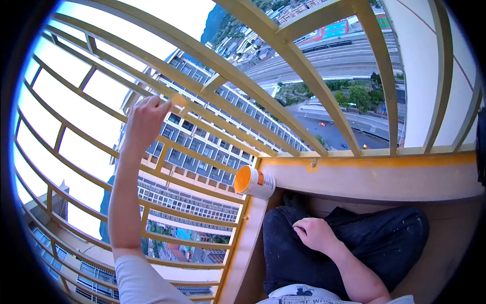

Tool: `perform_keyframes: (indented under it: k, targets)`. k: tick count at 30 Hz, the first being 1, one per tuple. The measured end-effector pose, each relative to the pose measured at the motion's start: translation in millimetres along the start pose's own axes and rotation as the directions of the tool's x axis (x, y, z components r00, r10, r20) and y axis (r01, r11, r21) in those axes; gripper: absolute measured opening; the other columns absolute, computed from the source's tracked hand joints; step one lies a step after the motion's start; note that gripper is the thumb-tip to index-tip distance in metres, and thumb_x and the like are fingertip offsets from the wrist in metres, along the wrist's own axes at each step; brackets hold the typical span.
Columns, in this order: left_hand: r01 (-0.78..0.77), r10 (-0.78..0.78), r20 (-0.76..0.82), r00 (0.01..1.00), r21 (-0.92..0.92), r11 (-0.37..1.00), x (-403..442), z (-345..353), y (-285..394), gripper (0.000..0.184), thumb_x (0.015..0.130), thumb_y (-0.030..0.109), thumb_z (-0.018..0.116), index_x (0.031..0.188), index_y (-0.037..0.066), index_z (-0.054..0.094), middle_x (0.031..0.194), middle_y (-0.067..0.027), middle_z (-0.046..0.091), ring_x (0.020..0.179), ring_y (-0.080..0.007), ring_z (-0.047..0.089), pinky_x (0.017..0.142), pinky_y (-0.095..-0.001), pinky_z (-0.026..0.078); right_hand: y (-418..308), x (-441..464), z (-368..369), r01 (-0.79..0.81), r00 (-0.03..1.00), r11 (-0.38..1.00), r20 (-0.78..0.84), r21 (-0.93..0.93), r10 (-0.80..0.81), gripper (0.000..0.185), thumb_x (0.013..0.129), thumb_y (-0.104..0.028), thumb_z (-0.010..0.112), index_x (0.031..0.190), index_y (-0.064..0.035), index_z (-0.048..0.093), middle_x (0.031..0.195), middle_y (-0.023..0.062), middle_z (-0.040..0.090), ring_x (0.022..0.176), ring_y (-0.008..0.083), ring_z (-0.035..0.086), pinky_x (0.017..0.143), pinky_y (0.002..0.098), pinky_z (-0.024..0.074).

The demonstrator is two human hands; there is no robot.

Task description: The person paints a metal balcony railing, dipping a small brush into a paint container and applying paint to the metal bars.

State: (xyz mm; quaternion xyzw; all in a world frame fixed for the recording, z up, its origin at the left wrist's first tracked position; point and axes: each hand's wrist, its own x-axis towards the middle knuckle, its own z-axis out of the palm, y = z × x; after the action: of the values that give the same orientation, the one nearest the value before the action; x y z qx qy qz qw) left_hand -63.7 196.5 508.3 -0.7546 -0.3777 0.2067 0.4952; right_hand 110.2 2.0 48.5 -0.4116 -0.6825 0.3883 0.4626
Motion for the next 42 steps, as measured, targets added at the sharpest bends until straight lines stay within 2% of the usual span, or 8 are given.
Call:
perform_keyframes:
  k: [2, 12, 14, 18, 22, 26, 30, 42]
  targets:
    - [0.013, -0.011, -0.202, 0.979, 0.009, 1.000, 5, 24, -6, 0.016, 0.096, 0.011, 0.067, 0.111, 0.009, 0.073, 0.088, -0.0094, 0.067, 0.091, -0.0232, 0.070, 0.082, -0.0375, 0.060, -3, 2, -1, -0.008, 1.000, 1.000, -0.015, 0.018, 0.008, 0.020, 0.095, -0.021, 0.061, 0.097, -0.0069, 0.075, 0.094, 0.0134, 0.074, 0.088, 0.0329, 0.071, 0.083, 0.0433, 0.0569]
    - [-0.002, -0.008, -0.155, 0.988, -0.060, 0.998, 0, 42, 9, 0.017, 0.096, 0.013, 0.067, 0.111, 0.009, 0.074, 0.090, -0.0104, 0.066, 0.088, -0.0268, 0.070, 0.081, -0.0398, 0.059, -1, 0, -1, 0.003, 0.999, 1.000, -0.035, 0.015, -0.003, 0.018, 0.095, -0.021, 0.062, 0.096, -0.0077, 0.075, 0.091, 0.0123, 0.073, 0.088, 0.0324, 0.071, 0.082, 0.0429, 0.0569]
    - [-0.016, 0.030, 0.186, 0.982, -0.077, 0.997, -6, 18, 27, 0.020, 0.096, 0.010, 0.066, 0.114, 0.007, 0.072, 0.091, -0.0107, 0.066, 0.093, -0.0265, 0.070, 0.082, -0.0395, 0.059, 1, -1, 0, -0.008, 1.000, 1.000, 0.007, -0.023, 0.009, 0.018, 0.095, -0.021, 0.062, 0.095, -0.0080, 0.075, 0.092, 0.0121, 0.073, 0.088, 0.0323, 0.071, 0.082, 0.0432, 0.0568]
    - [0.003, -0.028, -0.240, 0.970, -0.105, 0.994, 3, 38, 33, 0.012, 0.095, 0.014, 0.067, 0.104, 0.009, 0.073, 0.091, -0.0111, 0.067, 0.096, -0.0265, 0.071, 0.088, -0.0399, 0.059, -3, 2, -1, -0.001, 1.000, 1.000, -0.007, 0.002, 0.001, 0.019, 0.095, -0.021, 0.062, 0.095, -0.0079, 0.075, 0.092, 0.0119, 0.073, 0.088, 0.0321, 0.071, 0.082, 0.0432, 0.0568]
    - [-0.025, 0.055, 0.150, 0.987, -0.198, 0.980, -3, 26, 42, 0.014, 0.094, 0.005, 0.064, 0.106, 0.007, 0.072, 0.095, -0.0116, 0.068, 0.096, -0.0272, 0.070, 0.088, -0.0430, 0.057, 2, 0, 2, -0.017, 1.000, 1.000, -0.011, 0.004, 0.017, 0.018, 0.094, -0.019, 0.063, 0.096, -0.0061, 0.075, 0.093, 0.0130, 0.074, 0.088, 0.0327, 0.071, 0.082, 0.0424, 0.0570]
    - [-0.016, -0.002, -0.198, 0.980, -0.086, 0.996, 4, 45, 42, 0.019, 0.092, 0.005, 0.066, 0.110, 0.009, 0.073, 0.095, -0.0120, 0.070, 0.098, -0.0274, 0.071, 0.089, -0.0407, 0.057, -1, 2, -1, -0.005, 1.000, 1.000, -0.012, 0.007, 0.005, 0.019, 0.095, -0.020, 0.061, 0.097, -0.0069, 0.075, 0.093, 0.0129, 0.073, 0.089, 0.0324, 0.071, 0.082, 0.0436, 0.0571]
    - [-0.047, 0.060, 0.110, 0.992, -0.118, 0.992, -7, 22, 49, 0.023, 0.091, 0.002, 0.065, 0.113, 0.005, 0.072, 0.095, -0.0118, 0.069, 0.096, -0.0269, 0.070, 0.085, -0.0392, 0.058, 3, 0, 1, -0.022, 1.000, 1.000, 0.015, -0.019, 0.023, 0.019, 0.095, -0.020, 0.061, 0.098, -0.0066, 0.075, 0.094, 0.0133, 0.074, 0.089, 0.0326, 0.071, 0.083, 0.0437, 0.0573]
    - [-0.061, 0.055, -0.093, 0.994, -0.064, 0.996, 6, 56, 65, 0.022, 0.089, 0.005, 0.063, 0.110, 0.007, 0.071, 0.093, -0.0109, 0.066, 0.097, -0.0276, 0.068, 0.089, -0.0415, 0.055, -1, 1, 1, -0.024, 0.999, 0.999, 0.023, -0.038, 0.024, 0.020, 0.095, -0.021, 0.062, 0.098, -0.0070, 0.075, 0.094, 0.0124, 0.074, 0.089, 0.0321, 0.071, 0.082, 0.0432, 0.0578]
